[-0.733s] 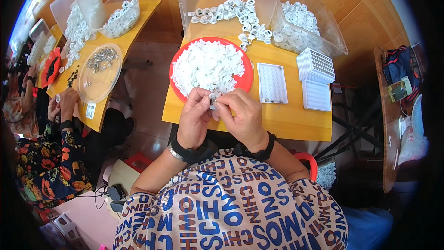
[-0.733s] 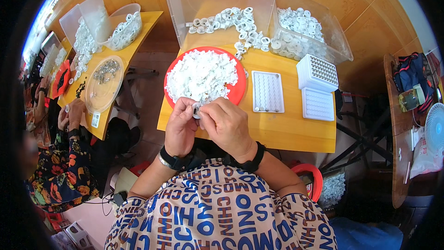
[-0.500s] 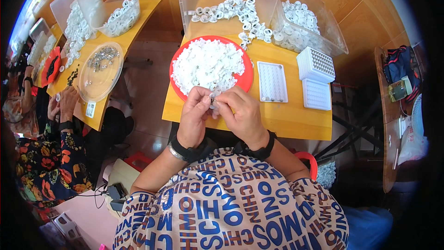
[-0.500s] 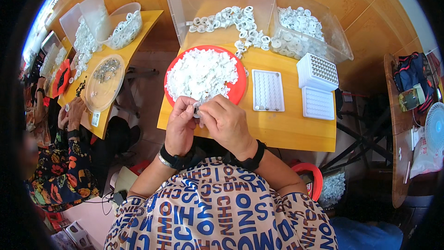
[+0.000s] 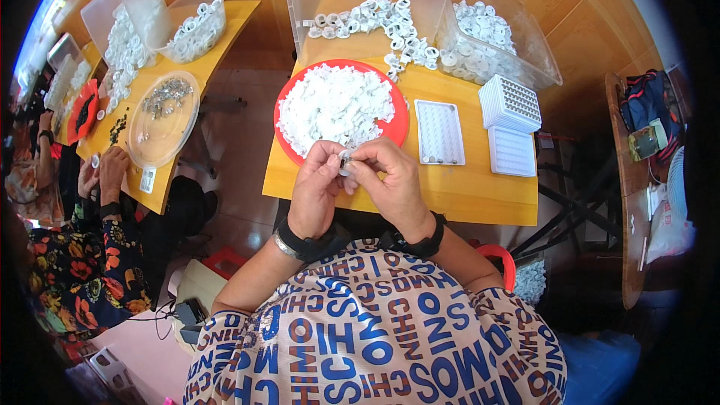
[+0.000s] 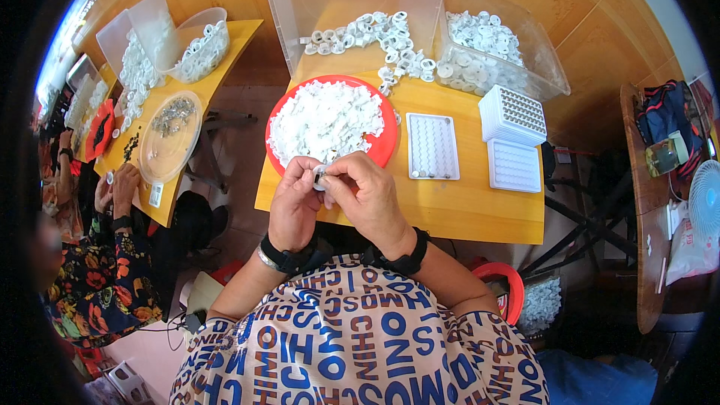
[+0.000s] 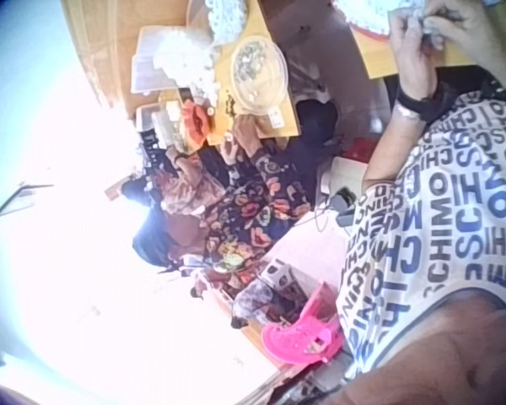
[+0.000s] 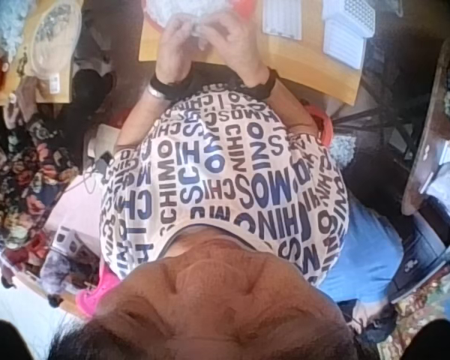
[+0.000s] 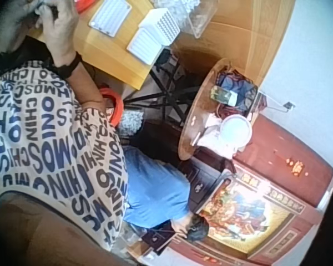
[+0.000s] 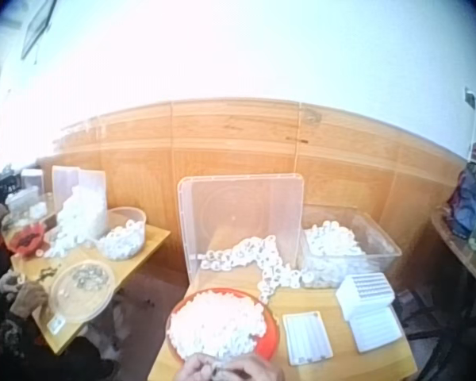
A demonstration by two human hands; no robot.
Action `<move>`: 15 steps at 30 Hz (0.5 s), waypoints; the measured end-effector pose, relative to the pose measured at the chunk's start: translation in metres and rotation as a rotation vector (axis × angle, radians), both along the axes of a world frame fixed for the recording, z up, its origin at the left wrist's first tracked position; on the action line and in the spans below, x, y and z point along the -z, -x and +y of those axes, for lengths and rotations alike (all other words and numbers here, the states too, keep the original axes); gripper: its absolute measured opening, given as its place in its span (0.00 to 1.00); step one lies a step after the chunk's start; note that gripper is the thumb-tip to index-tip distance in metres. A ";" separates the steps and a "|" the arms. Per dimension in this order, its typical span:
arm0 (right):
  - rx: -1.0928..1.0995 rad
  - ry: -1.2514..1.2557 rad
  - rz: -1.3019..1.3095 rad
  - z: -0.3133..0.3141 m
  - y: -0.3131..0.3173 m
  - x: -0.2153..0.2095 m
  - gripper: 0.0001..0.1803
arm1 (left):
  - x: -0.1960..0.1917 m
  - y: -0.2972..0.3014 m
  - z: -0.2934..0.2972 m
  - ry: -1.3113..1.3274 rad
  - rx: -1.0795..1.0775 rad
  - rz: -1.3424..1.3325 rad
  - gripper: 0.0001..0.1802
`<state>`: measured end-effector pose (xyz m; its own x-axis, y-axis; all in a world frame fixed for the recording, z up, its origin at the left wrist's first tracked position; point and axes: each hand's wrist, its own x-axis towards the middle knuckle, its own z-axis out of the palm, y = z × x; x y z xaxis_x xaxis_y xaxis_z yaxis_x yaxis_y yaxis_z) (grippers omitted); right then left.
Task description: Assembling and inspecting small white plastic rings and components on a workspace desk.
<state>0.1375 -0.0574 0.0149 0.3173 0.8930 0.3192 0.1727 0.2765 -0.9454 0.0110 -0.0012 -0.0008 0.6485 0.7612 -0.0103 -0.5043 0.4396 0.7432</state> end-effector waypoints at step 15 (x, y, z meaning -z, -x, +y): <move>0.030 -0.057 -0.180 -0.001 -0.004 0.004 0.05 | 0.000 0.001 -0.003 -0.118 -0.019 0.188 0.10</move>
